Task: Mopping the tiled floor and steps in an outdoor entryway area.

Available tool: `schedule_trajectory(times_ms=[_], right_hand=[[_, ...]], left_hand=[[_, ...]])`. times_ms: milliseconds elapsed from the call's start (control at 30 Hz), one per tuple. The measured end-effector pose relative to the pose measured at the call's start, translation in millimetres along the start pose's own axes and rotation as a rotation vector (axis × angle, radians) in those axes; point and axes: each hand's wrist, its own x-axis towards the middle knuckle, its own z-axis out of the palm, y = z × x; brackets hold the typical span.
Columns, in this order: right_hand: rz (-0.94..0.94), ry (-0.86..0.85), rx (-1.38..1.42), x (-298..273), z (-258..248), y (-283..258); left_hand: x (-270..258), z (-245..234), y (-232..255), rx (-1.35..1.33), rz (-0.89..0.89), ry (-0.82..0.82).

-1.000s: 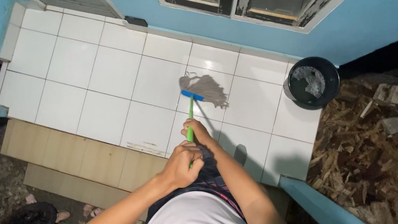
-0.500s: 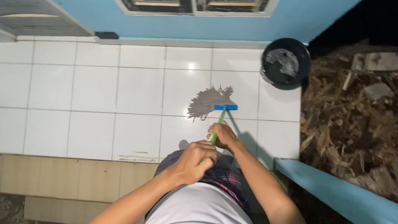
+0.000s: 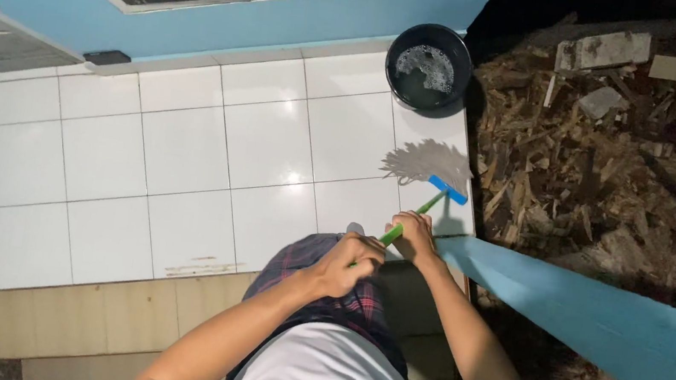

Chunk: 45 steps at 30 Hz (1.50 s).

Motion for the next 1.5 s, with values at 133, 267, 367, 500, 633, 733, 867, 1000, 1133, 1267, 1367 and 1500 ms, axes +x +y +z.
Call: schedule_trajectory(times_ms=[133,267,367,500,633,733,867,1000,1133,1267,1367,1500], right_hand=[[0.006,0.033,0.176,-11.4,10.5,0.6],[0.074,0.046,0.278,-6.1,40.9,-2.0],[0.093,0.095,0.22,13.7,62.7,-11.5],[0.081,0.151,0.214,25.5,112.9,-41.5],[-0.063,0.18,0.299,27.6,153.6,-109.0],[-0.19,0.146,0.396,37.3,202.2,-159.5],[-0.365,0.011,0.546,28.7,245.5,-228.2],[-0.505,-0.084,0.7,-3.6,240.1,-285.7],[-0.555,-0.169,0.638,-22.8,251.7,-281.9],[-0.542,-0.354,0.444,-37.0,243.4,-234.8],[-0.515,-0.319,0.423,-52.6,204.1,-189.6],[-0.484,-0.093,0.208,-68.1,169.4,-110.1]], left_hand=[[-13.5,-15.5,-9.3,-0.022,-0.106,0.014],[-29.3,-38.3,-2.6,-0.111,-0.003,0.024],[-42.1,-59.3,-0.5,-0.104,-0.008,0.126],[-88.2,-80.9,12.2,-0.106,0.038,0.165],[-161.4,-91.6,54.0,-0.03,0.019,0.233],[-214.4,-94.4,81.8,0.108,0.003,0.318],[-275.6,-74.0,107.3,0.143,0.013,0.514],[-311.2,-41.1,116.2,0.353,-0.013,0.756],[-315.4,-11.5,115.4,0.457,0.044,0.752],[-287.2,8.0,145.1,0.373,0.057,0.678],[-260.5,21.6,141.8,0.314,0.101,0.591],[-226.0,43.1,114.1,0.184,0.174,0.421]])
